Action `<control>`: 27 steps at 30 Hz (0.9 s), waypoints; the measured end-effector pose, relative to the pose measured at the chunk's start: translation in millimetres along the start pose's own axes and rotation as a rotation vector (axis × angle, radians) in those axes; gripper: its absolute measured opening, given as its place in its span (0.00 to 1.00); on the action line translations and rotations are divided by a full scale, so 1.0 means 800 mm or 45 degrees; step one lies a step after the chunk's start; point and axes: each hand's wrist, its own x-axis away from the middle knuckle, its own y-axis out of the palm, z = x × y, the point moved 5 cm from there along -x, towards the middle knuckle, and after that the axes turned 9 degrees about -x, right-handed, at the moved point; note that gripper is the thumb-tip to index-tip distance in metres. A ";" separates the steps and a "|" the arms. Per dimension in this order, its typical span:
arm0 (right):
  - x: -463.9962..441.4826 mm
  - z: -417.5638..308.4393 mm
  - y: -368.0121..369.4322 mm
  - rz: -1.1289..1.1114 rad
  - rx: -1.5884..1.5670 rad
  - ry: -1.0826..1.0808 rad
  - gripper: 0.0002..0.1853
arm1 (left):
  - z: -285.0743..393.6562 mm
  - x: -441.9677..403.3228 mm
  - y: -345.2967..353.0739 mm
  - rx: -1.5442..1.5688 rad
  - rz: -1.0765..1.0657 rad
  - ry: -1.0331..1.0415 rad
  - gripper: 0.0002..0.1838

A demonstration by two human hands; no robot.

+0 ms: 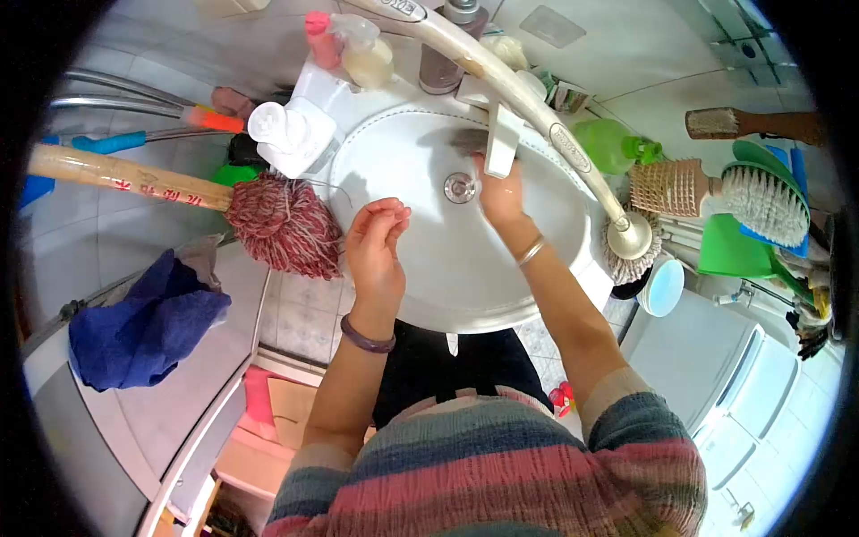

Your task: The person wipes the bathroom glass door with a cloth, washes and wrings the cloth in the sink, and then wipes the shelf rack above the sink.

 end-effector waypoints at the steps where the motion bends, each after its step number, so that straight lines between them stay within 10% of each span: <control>1: 0.001 -0.029 0.034 -0.017 0.584 -0.608 0.16 | -0.002 0.000 -0.002 0.001 0.004 0.006 0.06; 6: -0.019 -0.080 0.050 -0.096 0.297 -0.761 0.16 | -0.005 0.005 0.001 0.013 0.010 -0.013 0.05; 8: -0.007 -0.023 -0.003 -0.075 -0.335 0.034 0.17 | -0.002 0.007 0.004 0.027 0.015 -0.014 0.05; 10: 0.016 -0.001 -0.048 0.013 0.621 -0.383 0.14 | -0.003 0.003 0.001 0.044 0.005 -0.005 0.05; 13: 0.005 -0.007 -0.025 -0.035 0.547 -0.229 0.15 | -0.003 0.002 -0.001 0.059 0.020 -0.033 0.04; 14: -0.002 -0.015 -0.004 0.114 -0.242 -0.053 0.16 | -0.004 0.003 -0.003 0.051 0.019 -0.026 0.04; 15: 0.000 -0.040 0.032 0.033 0.406 -0.419 0.15 | -0.006 0.002 -0.007 0.038 0.017 -0.018 0.05; 17: -0.024 -0.082 0.080 -0.200 0.223 -0.599 0.16 | -0.012 0.002 -0.010 0.031 0.012 -0.010 0.06; 27: 0.022 0.041 -0.047 0.157 0.350 -0.009 0.14 | -0.011 0.002 -0.007 0.037 0.001 -0.026 0.05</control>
